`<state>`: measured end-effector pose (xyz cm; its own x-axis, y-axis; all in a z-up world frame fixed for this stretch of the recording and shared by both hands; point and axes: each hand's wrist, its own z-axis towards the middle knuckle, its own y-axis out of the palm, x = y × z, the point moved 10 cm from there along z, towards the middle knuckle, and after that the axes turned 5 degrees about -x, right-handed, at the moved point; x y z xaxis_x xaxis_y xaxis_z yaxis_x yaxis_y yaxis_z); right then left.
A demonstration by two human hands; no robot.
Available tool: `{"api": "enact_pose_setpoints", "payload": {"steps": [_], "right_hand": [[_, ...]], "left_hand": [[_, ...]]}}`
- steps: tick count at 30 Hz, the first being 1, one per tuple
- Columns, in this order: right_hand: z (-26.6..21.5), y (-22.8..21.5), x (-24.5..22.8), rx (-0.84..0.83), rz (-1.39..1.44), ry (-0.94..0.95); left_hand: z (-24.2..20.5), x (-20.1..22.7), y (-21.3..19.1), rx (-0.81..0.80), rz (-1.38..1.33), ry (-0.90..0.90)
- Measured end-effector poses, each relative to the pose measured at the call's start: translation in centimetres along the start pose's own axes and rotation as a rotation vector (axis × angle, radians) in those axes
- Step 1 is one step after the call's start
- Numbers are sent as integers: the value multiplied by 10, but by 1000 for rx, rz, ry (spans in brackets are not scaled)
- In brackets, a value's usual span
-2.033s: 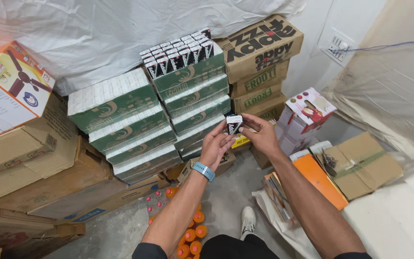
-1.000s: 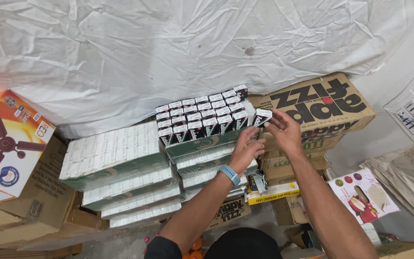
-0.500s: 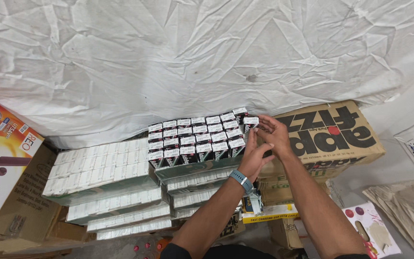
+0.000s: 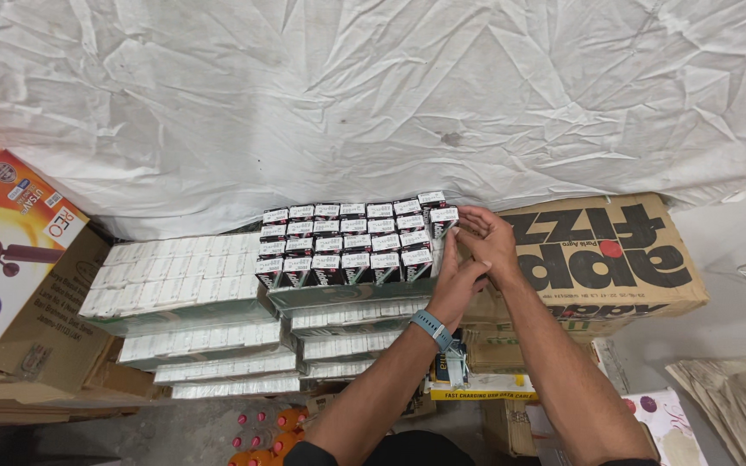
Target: The person repeatedly picks up small white boxes from a pile and places them onto a stack of green boxes. The person handles the boxes one at a time, moving between two locations in a cluttered storage area.
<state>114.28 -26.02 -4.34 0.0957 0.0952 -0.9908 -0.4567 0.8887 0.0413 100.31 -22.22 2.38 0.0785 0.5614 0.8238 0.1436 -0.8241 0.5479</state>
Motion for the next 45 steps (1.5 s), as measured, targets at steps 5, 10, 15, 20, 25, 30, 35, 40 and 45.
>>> {"api": "enact_pose_setpoints", "payload": {"steps": [5, 10, 15, 20, 25, 30, 35, 40, 45], "right_hand": [[6, 3, 12, -12, 10, -4], [0, 14, 12, -32, 7, 36], [-2, 5, 19, 5, -86, 32], [-25, 1, -2, 51, -116, 61], [-59, 1, -37, 90, -103, 20], [-106, 24, -73, 65, -53, -19], [-159, 51, -97, 77, -49, -19], [-220, 90, -107, 67, -133, -31], [-288, 139, -112, 11, -183, -10]], "left_hand": [[6, -11, -5, 39, -29, 27], [5, -15, -20, 85, -56, 41], [-19, 8, 7, 27, 105, 8], [-28, 17, 8, -8, 262, 1], [-62, 34, 4, -21, 375, 19], [-91, 32, 1, -107, 353, 54], [-128, 28, -28, -181, 418, 92], [-193, 43, -74, -181, 590, 128], [-257, 53, -120, -212, 729, 126]]}}
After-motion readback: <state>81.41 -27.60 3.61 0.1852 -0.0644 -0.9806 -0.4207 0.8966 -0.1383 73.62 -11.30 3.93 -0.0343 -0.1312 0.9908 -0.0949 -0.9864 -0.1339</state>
